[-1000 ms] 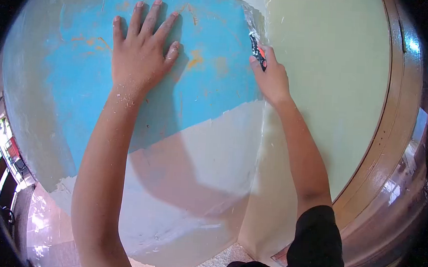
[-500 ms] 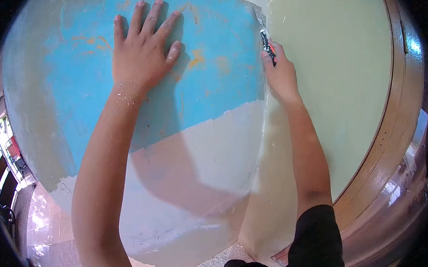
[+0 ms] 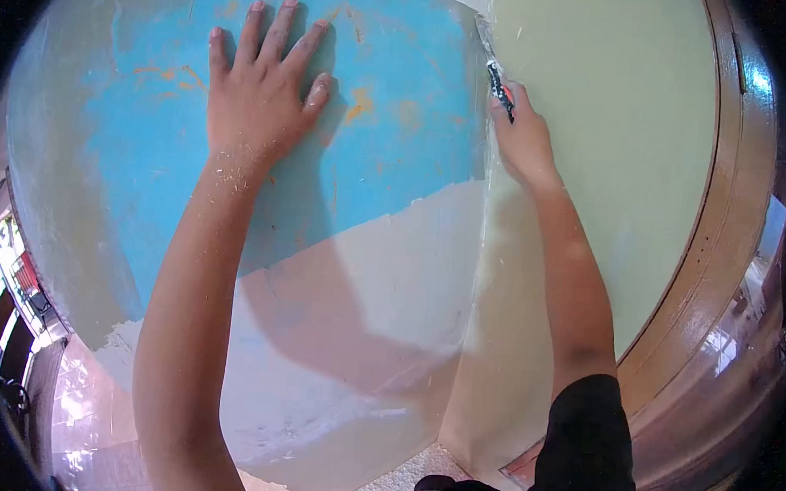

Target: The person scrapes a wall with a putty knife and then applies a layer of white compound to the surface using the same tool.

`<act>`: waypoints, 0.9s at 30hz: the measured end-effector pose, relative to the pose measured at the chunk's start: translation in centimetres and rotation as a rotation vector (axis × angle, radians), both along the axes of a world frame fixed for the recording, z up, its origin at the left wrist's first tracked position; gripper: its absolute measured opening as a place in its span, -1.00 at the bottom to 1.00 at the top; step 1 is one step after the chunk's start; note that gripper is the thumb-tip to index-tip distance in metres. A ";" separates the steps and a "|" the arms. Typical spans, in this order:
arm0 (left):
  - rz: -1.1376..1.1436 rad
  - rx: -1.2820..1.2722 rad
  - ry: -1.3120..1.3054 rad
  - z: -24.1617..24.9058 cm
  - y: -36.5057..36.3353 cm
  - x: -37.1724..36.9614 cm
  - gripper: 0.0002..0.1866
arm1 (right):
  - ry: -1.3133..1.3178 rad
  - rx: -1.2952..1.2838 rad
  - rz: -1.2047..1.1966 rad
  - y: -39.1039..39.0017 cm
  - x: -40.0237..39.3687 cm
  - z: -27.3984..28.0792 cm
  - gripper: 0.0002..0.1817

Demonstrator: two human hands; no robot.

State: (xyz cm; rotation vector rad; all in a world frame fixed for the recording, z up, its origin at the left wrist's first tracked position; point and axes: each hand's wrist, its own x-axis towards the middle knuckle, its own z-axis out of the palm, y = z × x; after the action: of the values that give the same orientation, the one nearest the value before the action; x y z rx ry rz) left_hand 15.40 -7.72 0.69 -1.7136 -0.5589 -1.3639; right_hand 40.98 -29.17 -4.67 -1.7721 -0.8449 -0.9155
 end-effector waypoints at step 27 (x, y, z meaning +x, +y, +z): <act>0.045 -0.054 0.012 -1.9 -0.1 -0.2 -0.34 | -0.052 0.013 -0.007 1.7 1.0 0.5 -0.43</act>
State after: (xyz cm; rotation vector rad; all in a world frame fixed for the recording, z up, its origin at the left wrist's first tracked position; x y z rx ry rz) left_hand 15.23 -7.86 -1.25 -1.7410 -0.6287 -1.3171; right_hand 42.02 -27.46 -4.19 -1.7475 -0.8645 -0.9731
